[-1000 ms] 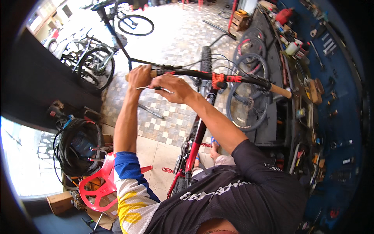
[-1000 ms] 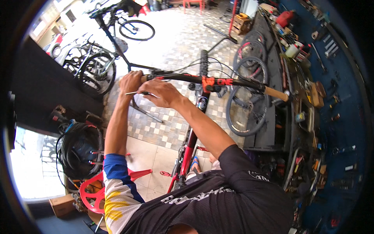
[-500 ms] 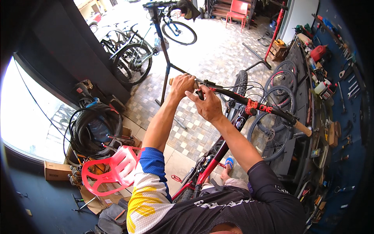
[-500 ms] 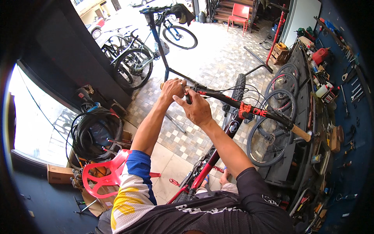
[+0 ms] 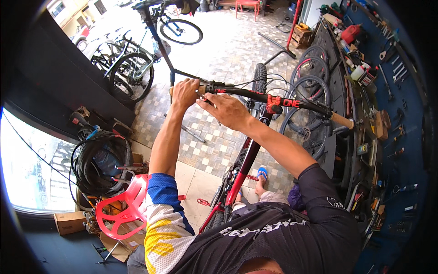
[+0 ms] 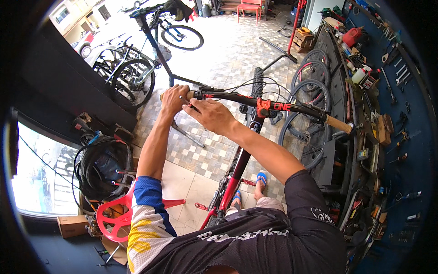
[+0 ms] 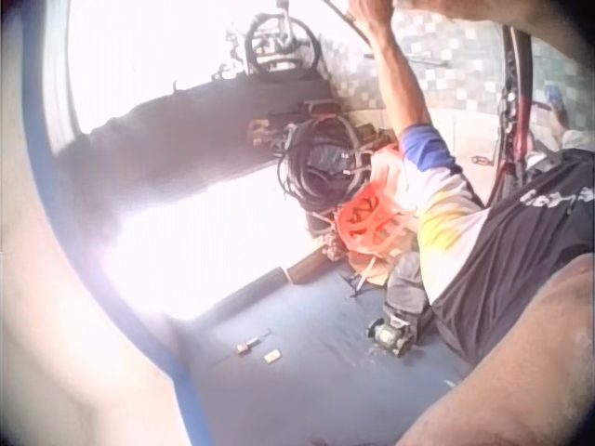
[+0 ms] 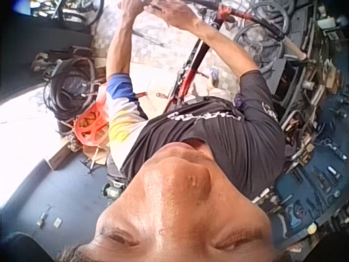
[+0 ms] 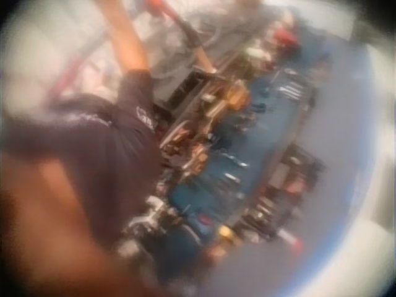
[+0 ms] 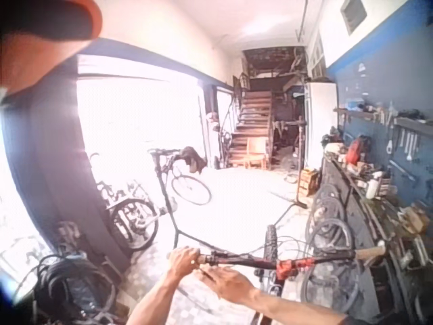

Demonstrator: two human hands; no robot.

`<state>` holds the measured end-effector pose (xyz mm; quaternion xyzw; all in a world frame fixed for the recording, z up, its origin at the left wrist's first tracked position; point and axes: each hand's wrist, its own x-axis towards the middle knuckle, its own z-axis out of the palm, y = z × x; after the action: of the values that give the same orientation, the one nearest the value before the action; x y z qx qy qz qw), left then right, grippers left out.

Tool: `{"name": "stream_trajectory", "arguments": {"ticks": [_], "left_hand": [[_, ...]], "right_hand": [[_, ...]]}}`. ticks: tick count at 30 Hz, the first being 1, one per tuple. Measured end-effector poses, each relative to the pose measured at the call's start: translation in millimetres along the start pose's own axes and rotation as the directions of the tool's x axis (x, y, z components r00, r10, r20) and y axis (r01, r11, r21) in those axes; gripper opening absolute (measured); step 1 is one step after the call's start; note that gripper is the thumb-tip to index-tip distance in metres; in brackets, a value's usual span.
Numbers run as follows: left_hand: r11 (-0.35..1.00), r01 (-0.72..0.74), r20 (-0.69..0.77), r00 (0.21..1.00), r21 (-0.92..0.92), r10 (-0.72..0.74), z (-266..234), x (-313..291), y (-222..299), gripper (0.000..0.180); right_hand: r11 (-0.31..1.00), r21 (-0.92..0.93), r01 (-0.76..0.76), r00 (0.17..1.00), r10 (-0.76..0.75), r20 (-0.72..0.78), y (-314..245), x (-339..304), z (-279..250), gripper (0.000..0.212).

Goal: The person wipes the handlebars, front fork, front wheel, and seat of a red mountain bike using a dark cloth. The person then lifts the bike and places it on the floor.

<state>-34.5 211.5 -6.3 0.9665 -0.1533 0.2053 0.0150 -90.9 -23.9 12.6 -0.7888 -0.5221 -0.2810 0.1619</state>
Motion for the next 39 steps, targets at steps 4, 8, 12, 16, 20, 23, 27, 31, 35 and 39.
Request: {"name": "stream_trajectory", "arguments": {"ticks": [4,8,12,16,20,23,27,31,35,39], "left_hand": [[1.0,-0.018,0.017,1.0,0.02,0.018,-6.7,1.9,6.6,0.023],[1.0,0.001,0.008,1.0,-0.007,-0.001,-5.5,-0.2,4.2,0.018],[1.0,-0.002,0.008,1.0,-0.009,0.002,-2.8,-1.3,3.9,0.014],[0.999,-0.035,-0.032,0.999,-0.038,0.034,1.3,-4.8,-3.9,0.012],[0.998,-0.015,0.04,0.999,0.058,0.013,-4.8,0.8,5.8,0.015],[0.998,-0.01,0.051,0.999,0.055,0.007,-6.6,0.2,5.8,0.016],[0.999,-0.011,0.039,0.999,0.038,0.009,-3.2,-0.2,2.0,0.018],[0.999,-0.039,0.035,0.999,0.037,0.038,-1.8,2.2,5.4,0.019],[0.998,-0.039,-0.036,0.999,0.047,0.04,4.9,-3.8,-2.8,0.013],[0.998,-0.026,-0.032,0.999,0.048,0.027,-0.8,2.2,7.0,0.014]], "right_hand": [[0.998,-0.044,-0.034,0.997,0.037,0.068,-7.2,5.2,-7.9,0.05],[0.98,-0.198,0.0,0.989,0.029,0.146,-9.9,15.1,-15.5,0.044],[0.857,-0.485,0.173,0.981,-0.195,0.004,-9.1,14.2,-19.8,0.032],[0.684,-0.637,0.355,0.897,-0.441,0.027,-5.0,28.7,-31.1,0.024],[0.617,-0.592,0.518,0.84,-0.497,0.218,-1.1,32.2,-32.8,0.024],[0.609,-0.569,0.553,0.824,-0.501,0.264,-3.2,35.9,-31.6,0.024],[0.601,-0.563,0.567,0.82,-0.479,0.314,-10.1,38.3,-30.8,0.024],[0.569,-0.576,0.586,0.807,-0.472,0.354,-9.4,39.4,-30.7,0.024],[0.699,-0.539,0.47,0.882,-0.348,0.318,-13.9,46.1,-23.0,0.018],[0.864,-0.469,0.182,0.954,-0.041,0.296,-24.0,47.6,-3.4,0.014]]}}
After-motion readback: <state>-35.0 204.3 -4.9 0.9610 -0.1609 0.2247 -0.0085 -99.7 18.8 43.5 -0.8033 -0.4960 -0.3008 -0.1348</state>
